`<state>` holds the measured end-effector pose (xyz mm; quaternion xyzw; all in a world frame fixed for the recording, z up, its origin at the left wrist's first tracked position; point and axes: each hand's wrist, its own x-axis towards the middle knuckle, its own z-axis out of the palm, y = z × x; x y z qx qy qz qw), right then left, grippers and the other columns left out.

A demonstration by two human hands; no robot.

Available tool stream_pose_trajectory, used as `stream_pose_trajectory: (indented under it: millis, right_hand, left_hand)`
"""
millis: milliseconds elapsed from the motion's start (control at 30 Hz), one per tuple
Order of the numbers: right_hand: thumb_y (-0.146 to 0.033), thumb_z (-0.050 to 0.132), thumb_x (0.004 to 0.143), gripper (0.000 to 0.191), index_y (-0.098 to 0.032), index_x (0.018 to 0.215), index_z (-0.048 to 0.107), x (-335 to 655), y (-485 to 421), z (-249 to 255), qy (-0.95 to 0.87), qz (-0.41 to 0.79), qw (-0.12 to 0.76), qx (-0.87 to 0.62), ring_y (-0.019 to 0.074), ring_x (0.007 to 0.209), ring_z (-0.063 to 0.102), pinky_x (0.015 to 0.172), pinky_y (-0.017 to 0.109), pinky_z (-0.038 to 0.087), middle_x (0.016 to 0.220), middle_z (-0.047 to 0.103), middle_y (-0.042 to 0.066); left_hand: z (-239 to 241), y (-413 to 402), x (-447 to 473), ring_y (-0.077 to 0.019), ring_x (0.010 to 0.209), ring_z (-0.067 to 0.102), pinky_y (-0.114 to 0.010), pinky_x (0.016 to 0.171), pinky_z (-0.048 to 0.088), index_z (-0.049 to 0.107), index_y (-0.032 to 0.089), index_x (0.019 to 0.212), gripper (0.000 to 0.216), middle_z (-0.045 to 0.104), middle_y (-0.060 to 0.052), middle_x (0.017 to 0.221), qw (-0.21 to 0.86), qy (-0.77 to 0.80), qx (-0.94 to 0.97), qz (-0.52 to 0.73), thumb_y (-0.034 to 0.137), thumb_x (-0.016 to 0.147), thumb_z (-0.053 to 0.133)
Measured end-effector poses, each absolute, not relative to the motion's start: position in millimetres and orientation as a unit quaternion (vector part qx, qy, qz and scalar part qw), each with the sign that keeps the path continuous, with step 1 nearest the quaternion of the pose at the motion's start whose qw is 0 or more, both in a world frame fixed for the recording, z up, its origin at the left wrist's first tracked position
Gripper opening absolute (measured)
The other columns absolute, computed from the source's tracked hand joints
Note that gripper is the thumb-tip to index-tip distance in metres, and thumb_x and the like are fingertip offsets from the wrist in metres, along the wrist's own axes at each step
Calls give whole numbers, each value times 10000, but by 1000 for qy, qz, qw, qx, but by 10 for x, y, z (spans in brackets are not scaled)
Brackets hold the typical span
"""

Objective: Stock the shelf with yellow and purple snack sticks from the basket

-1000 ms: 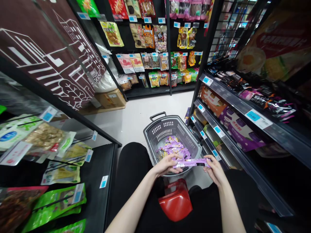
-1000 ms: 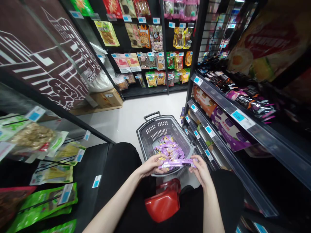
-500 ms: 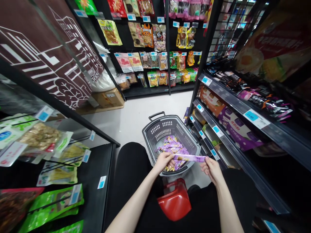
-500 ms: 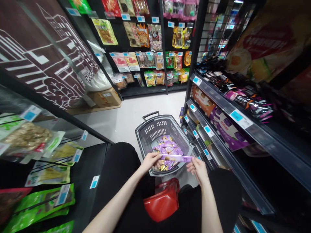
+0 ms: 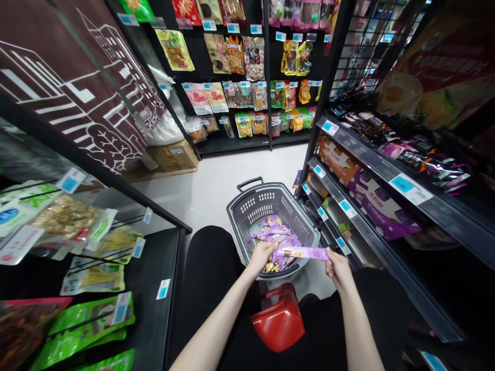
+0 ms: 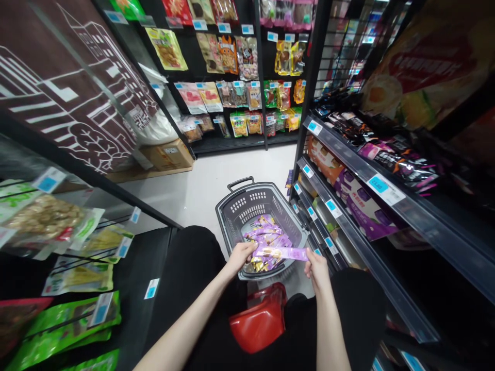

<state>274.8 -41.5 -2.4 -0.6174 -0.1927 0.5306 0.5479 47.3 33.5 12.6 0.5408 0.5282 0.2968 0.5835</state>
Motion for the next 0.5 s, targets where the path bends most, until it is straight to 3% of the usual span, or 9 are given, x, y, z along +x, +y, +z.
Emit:
stream_pose_trajectory:
  millis: [167,267,400,500]
  right_hand:
    - [-534,671,592,429,-177,466,470,2655,-359,14,-196,497,607,-589,50,257,317,288,187,218,295,404,-62]
    - [-553,620,648,430,-181,484,478,2665,-355,-17,-227,466,596,-613,54,249,311,286,193,208,298,399,-65]
    - [-541,593,693,415,-167,525,532,2749,-396,-86,-295,445,550,-642,59,246,351,286,190,250,318,447,-54]
    - [-529,641,654,373,-160,615,601,2789,-431,-90,-273,497,558,-606,107,321,486,328,214,372,408,552,-23]
  left_hand:
    - [97,340,493,-68,370,303,-215,434,232,365,185,396,467,348,63,337,580,532,517,336,530,669,522]
    - [100,346,468,-64,367,322,-212,439,265,384,174,382,478,367,60,333,583,529,512,343,521,665,552]
    - [127,346,404,-101,341,432,-231,408,337,499,157,430,446,491,22,354,621,515,502,313,523,676,561]
    - [142,352,375,-171,424,566,-279,435,440,580,139,542,435,613,-33,468,660,502,477,291,556,664,558]
